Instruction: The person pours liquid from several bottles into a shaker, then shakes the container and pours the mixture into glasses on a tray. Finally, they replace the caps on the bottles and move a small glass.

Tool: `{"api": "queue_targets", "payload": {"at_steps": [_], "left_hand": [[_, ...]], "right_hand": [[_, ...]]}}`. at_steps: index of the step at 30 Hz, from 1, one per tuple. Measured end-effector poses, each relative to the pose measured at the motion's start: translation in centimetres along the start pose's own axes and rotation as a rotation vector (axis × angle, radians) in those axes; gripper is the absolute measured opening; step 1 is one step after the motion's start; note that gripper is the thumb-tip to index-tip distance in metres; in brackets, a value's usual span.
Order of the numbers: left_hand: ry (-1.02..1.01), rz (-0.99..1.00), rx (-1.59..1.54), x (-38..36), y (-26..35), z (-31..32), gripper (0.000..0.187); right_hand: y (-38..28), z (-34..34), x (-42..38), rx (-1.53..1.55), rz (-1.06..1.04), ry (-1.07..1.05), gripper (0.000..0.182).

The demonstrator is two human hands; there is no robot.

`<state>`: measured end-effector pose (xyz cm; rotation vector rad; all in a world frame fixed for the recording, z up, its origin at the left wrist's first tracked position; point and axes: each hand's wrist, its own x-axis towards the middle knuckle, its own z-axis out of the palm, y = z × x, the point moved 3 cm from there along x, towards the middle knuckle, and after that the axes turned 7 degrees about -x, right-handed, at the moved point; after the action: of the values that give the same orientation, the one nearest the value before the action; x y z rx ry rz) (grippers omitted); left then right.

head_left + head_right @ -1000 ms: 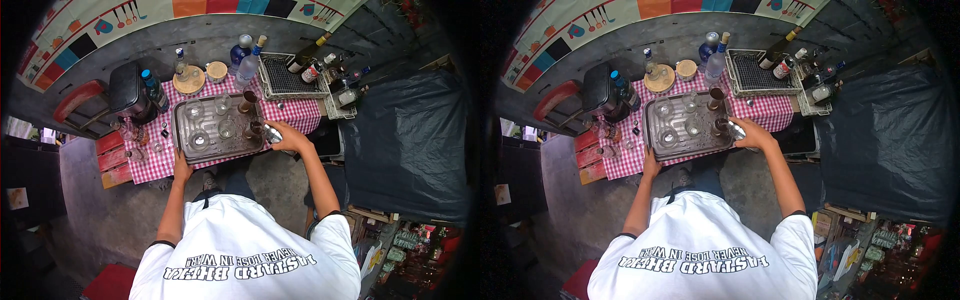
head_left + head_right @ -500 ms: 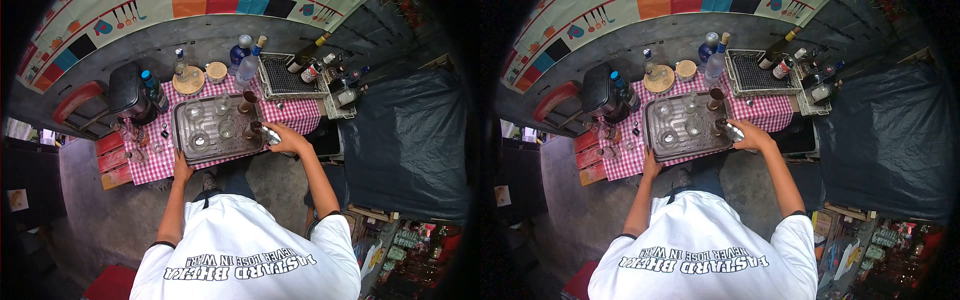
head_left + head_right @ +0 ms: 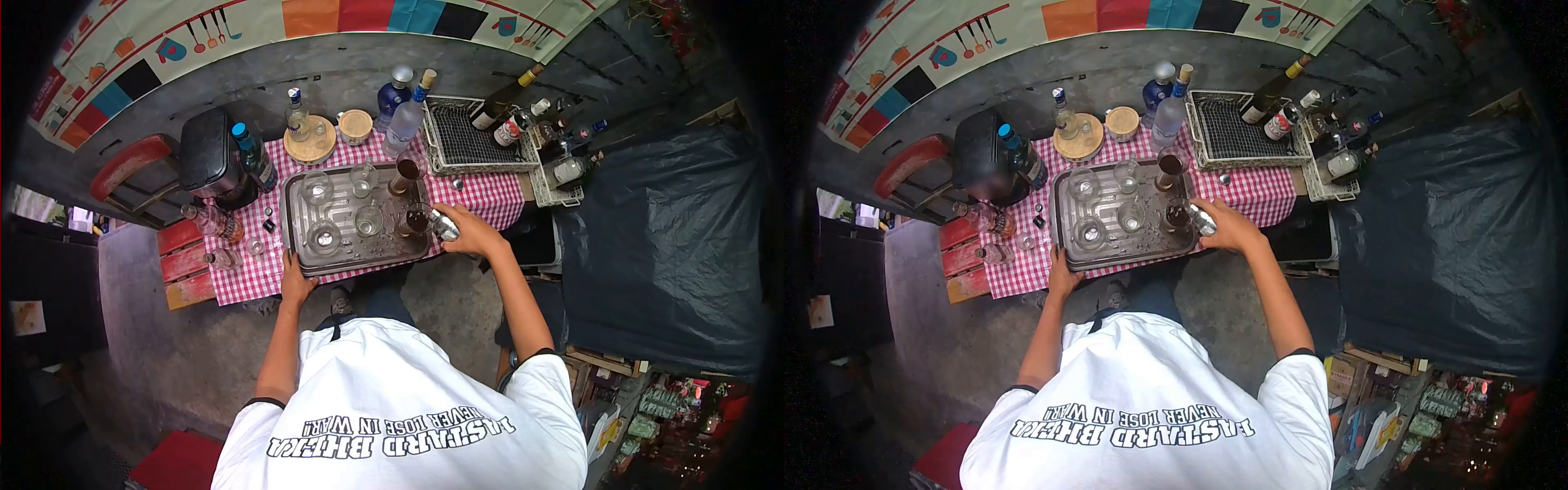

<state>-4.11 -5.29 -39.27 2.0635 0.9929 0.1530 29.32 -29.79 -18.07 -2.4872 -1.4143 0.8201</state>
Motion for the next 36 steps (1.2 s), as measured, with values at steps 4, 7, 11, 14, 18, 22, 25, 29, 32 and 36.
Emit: {"api": "queue_targets", "payload": {"at_steps": [4,7,11,14,18,22,25,29,32,36], "left_hand": [[0.016,-0.032,-0.031,0.1,0.3,0.0,0.092],[0.029,-0.088,-0.011,0.1,0.4,0.2,0.091],[0.070,-0.086,-0.010,0.2,-1.2,1.9,0.091],[0.077,-0.155,0.068,0.2,0.2,1.3,0.095],[0.083,-0.211,-0.003,0.4,-0.7,2.5,0.100],[0.126,-0.210,0.041,0.2,-0.5,3.2,0.097],[0.135,-0.256,0.050,0.2,0.1,3.4,0.095],[0.145,-0.247,0.056,0.1,0.2,3.4,0.088],[0.161,-0.263,0.064,0.1,0.0,3.8,0.082],[0.169,-0.278,0.062,-0.1,0.2,3.7,0.081]], "right_hand": [[0.3,-0.4,0.2,0.016,-0.131,0.110,0.082],[0.6,-0.6,0.3,0.049,-0.228,0.167,0.082],[0.7,-1.5,0.6,0.139,-0.279,0.187,0.082],[1.2,-2.6,1.4,0.169,-0.255,0.174,0.084],[3.3,-3.5,3.8,0.142,-0.258,0.138,0.086],[3.8,-5.1,6.7,0.100,-0.280,0.085,0.086],[4.4,-5.8,8.7,0.038,-0.301,0.035,0.085],[4.8,-6.7,11.0,0.004,-0.371,-0.020,0.086],[5.1,-7.0,12.3,-0.069,-0.415,-0.059,0.085],[4.5,-7.5,13.0,-0.112,-0.423,-0.111,0.085]]}}
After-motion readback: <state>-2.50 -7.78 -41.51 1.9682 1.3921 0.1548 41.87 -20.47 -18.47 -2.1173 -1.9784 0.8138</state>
